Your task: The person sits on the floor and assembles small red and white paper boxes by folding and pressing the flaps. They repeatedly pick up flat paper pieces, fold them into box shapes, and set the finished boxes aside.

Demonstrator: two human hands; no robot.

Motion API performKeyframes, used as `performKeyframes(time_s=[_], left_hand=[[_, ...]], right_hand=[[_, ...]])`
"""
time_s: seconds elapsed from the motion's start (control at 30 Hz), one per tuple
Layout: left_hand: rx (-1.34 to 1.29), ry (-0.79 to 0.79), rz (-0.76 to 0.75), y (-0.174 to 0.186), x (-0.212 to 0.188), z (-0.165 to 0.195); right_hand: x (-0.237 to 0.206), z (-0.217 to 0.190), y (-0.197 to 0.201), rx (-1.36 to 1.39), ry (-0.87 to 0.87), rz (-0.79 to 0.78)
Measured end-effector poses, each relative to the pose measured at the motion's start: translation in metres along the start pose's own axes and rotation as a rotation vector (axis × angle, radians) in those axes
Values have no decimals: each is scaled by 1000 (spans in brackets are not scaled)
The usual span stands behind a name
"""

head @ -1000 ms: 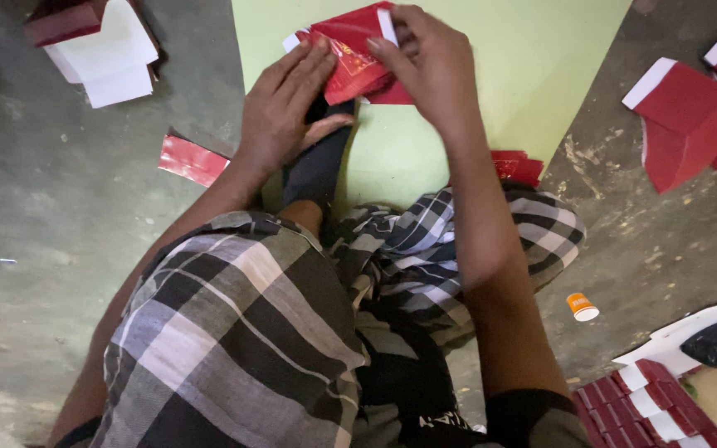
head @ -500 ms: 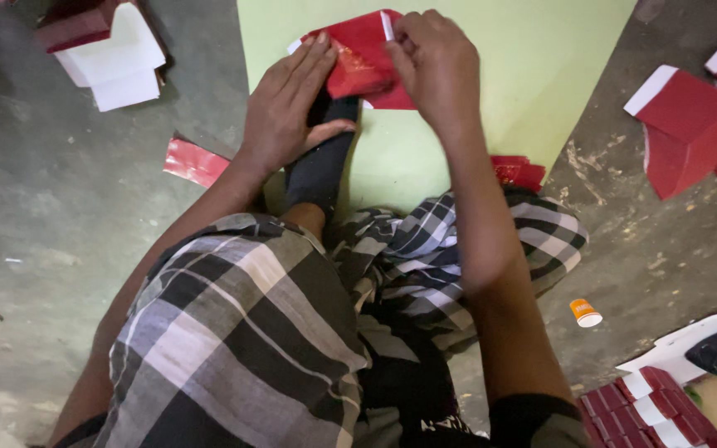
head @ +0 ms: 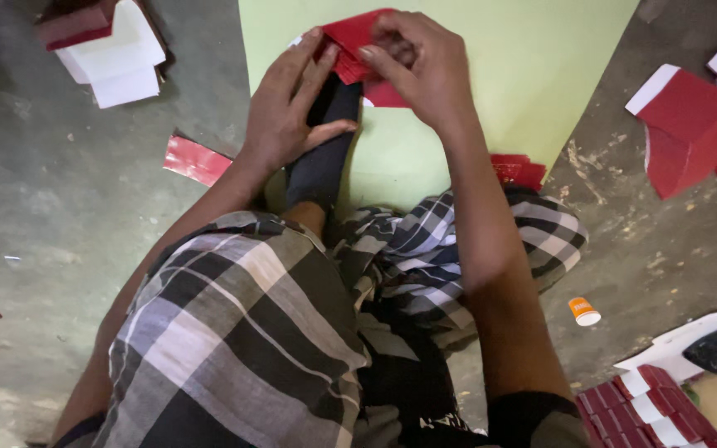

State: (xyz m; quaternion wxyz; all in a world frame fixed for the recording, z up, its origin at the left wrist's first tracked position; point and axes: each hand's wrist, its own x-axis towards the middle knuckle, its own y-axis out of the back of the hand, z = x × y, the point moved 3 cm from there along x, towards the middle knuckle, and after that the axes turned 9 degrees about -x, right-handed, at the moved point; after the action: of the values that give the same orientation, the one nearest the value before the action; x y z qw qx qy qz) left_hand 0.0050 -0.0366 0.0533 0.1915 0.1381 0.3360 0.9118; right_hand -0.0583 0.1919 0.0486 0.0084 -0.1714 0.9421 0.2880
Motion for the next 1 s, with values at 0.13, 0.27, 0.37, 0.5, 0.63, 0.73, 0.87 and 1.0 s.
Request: performKeyframes(time_s=[0.13, 0.27, 0.37, 0.5, 0.63, 0.73, 0.87, 1.0], left_hand=[[-10, 21, 2, 1, 1, 1], [29, -8, 6, 2, 3, 2], [29, -11, 20, 3, 3, 2], [11, 8, 25, 4, 3, 2], [-2, -13, 24, 3, 3, 4], [35, -7, 65, 3, 3, 3], [-8, 3, 42, 2, 3, 2], [5, 13, 40, 2, 1, 2]], right_hand=[[2, 0, 1, -661, -79, 33], [3, -3, -1, 113, -12, 3], [2, -5, 2, -186, 11, 62], [2, -7, 2, -59, -2, 32], [4, -7, 1, 39, 12, -4], [4, -5, 0, 64, -19, -4], [3, -2, -2, -142, -32, -15], [3, -7, 1, -241, 40, 61]])
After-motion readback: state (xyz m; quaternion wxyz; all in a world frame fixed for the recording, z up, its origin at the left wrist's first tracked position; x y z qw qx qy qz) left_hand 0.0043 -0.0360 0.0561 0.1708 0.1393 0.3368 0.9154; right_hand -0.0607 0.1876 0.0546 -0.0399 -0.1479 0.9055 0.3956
